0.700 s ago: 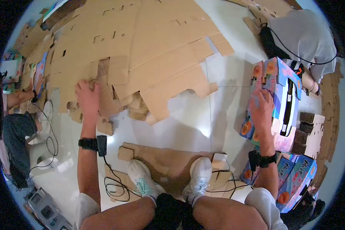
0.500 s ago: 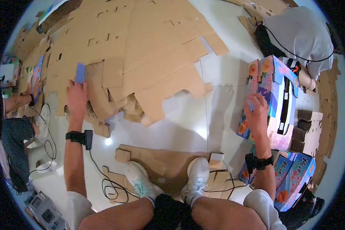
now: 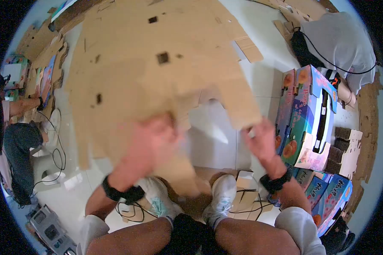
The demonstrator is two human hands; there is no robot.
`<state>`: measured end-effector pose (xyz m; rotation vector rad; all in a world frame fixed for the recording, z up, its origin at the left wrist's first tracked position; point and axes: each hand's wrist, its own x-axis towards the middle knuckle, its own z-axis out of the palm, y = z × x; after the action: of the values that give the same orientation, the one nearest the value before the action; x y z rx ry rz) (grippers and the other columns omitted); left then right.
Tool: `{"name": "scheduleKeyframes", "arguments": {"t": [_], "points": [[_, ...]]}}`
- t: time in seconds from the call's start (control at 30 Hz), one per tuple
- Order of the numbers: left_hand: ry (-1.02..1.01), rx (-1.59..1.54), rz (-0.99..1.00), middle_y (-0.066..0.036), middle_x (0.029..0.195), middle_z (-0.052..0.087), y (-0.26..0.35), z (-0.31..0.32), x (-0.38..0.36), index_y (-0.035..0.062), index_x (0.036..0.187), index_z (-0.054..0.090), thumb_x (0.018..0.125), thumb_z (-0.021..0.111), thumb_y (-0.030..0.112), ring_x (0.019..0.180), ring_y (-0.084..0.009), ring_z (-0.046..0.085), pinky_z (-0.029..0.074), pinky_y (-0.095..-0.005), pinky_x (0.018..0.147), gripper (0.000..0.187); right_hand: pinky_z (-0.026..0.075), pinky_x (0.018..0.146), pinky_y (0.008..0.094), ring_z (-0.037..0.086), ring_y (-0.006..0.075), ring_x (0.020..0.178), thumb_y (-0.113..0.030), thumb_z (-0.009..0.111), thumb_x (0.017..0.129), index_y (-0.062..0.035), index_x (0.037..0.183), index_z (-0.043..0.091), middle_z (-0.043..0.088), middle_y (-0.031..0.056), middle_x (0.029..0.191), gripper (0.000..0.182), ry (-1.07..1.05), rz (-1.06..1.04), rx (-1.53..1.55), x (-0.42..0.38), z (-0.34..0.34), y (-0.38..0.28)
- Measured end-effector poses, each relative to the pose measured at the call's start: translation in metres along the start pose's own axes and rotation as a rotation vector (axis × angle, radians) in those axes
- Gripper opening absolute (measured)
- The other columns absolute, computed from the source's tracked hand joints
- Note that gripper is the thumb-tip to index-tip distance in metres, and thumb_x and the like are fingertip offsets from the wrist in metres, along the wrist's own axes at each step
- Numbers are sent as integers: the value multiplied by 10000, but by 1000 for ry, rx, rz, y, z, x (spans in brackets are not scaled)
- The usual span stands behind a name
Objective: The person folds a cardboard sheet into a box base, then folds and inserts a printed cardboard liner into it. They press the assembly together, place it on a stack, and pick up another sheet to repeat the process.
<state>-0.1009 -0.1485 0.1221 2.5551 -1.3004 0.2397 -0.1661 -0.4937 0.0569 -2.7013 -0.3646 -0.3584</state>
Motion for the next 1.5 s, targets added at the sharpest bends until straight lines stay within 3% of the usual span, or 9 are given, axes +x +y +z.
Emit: {"name": "scheduleKeyframes", "arguments": {"t": [0.2,0.3,0.4,0.43,0.53,0.7,1.0,1.33,1.5], "points": [[58,-435,21,-115,988,626,86,74,7,104,1045,684,878,676,197,987,-308,624,567,-453,831,192,600,842,459,706,377,992,-130,805,820,-51,1418,546,677,195,1198,657,-384,-72,267,-69,62,-48],[-34,-598,-119,-136,1011,617,70,88,-30,89,1010,656,915,643,151,998,-339,610,536,-439,888,113,602,875,497,704,421,1003,-156,800,831,-66,1582,368,648,229,1320,871,-361,365,754,-61,66,-67],[-113,-250,-432,-146,1027,631,30,57,-80,61,1013,646,970,610,121,997,-366,607,524,-476,862,82,605,878,495,712,438,989,-155,804,834,-85,1654,237,645,239,1351,999,-402,134,344,-60,77,-54],[-293,-122,-644,-141,1049,650,22,46,-102,50,1046,660,983,603,123,1006,-369,612,521,-498,859,112,610,814,471,724,422,949,-192,806,839,-64,1654,242,668,253,1292,999,-378,230,436,-55,72,-56],[484,-217,-1032,-148,843,640,1,36,-174,25,926,654,973,546,23,760,-299,643,537,-442,701,117,586,814,458,721,368,868,-175,765,830,3,1617,349,716,181,1028,908,-483,225,214,-40,59,-54],[139,-427,-1255,-164,853,645,23,17,-241,-4,1002,674,913,591,-44,826,-317,669,529,-404,739,128,585,685,458,695,333,688,-166,764,733,-8,1597,412,711,160,913,946,-328,-86,95,-31,50,-34],[40,-174,-782,-189,1520,507,8,46,-141,106,1566,465,778,713,-60,1464,-438,397,437,-591,1099,842,592,724,428,690,328,789,-152,767,719,-1,1447,564,671,166,1152,771,-418,-99,-43,-20,38,-59],[-218,40,-535,-41,1699,379,-37,61,-137,138,1618,414,948,644,484,1592,-347,275,205,-591,1296,788,562,1008,482,639,431,1179,128,602,857,-191,1607,397,521,242,1392,841,-471,350,-216,-38,10,54],[-176,0,-533,-66,1688,397,-39,65,-138,127,1587,458,926,672,457,1593,-345,279,209,-586,1295,769,576,1006,472,656,394,1170,88,700,804,-250,1666,262,513,198,1427,1023,-525,335,-94,-42,8,76]]}}
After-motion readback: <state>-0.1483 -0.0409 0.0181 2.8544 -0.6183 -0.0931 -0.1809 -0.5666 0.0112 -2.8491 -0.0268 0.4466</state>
